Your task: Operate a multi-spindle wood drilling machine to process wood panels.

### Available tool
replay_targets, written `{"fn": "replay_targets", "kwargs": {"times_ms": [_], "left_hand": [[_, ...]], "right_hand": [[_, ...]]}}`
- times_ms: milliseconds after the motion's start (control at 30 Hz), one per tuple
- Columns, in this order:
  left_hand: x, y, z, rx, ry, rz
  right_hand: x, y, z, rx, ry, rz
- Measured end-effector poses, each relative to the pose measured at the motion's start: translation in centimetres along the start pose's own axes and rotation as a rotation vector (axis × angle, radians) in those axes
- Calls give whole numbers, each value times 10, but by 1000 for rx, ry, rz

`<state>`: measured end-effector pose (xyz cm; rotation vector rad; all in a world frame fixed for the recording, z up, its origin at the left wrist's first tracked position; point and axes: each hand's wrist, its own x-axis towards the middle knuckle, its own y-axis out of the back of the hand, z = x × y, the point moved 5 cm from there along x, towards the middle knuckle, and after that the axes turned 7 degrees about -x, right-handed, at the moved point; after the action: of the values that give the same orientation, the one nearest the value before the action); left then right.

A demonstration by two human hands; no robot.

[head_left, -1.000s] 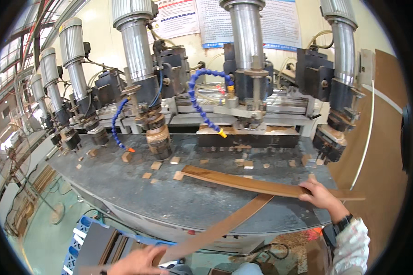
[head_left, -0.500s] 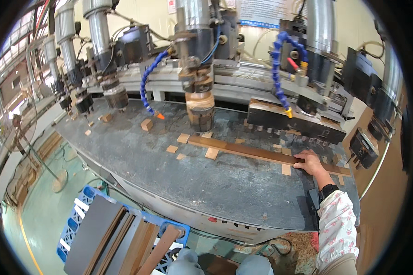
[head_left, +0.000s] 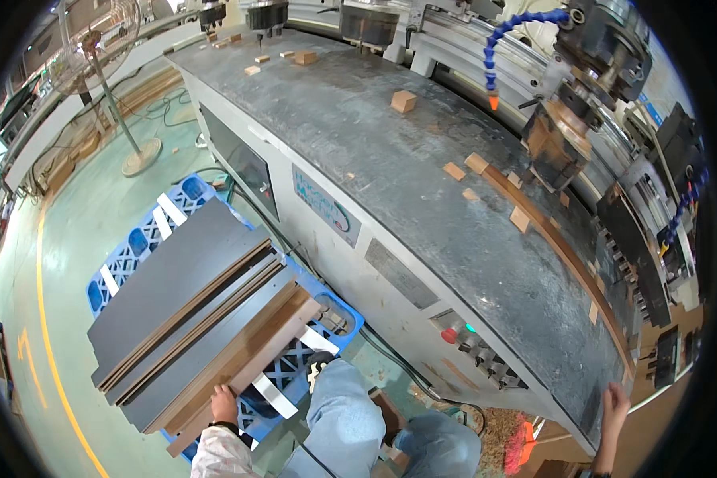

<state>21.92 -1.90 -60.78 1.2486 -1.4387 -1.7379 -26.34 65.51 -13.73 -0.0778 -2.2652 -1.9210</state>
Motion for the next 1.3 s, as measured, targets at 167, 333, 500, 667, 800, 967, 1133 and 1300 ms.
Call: {"fn": "replay_targets", "kwargs": {"times_ms": [167, 333, 500, 667, 800, 967, 1133, 1300], "left_hand": [[52, -43, -16, 67, 83, -119], [88, -54, -17, 182, 270, -314], [94, -57, 1, 253, -31, -136], [89, 11, 82, -102, -237, 1], [60, 182, 243, -776, -691, 208], [-112, 425, 446, -1206, -1266, 82], [-214, 461, 641, -545, -1680, 239], [-184, 410, 753, -165, -1455, 161]], "right_hand": [[-116, 52, 102, -81, -161, 11], [-263, 92, 161, -427, -369, -380], [-396, 104, 199, 64, -799, -613], [-496, 59, 163, -268, -719, -707], [-546, 37, 120, -491, -674, -873], [-547, 99, 100, -140, -833, -570], [-566, 204, 112, 287, -1121, -189], [-559, 272, 100, 350, -1045, -29]]}}
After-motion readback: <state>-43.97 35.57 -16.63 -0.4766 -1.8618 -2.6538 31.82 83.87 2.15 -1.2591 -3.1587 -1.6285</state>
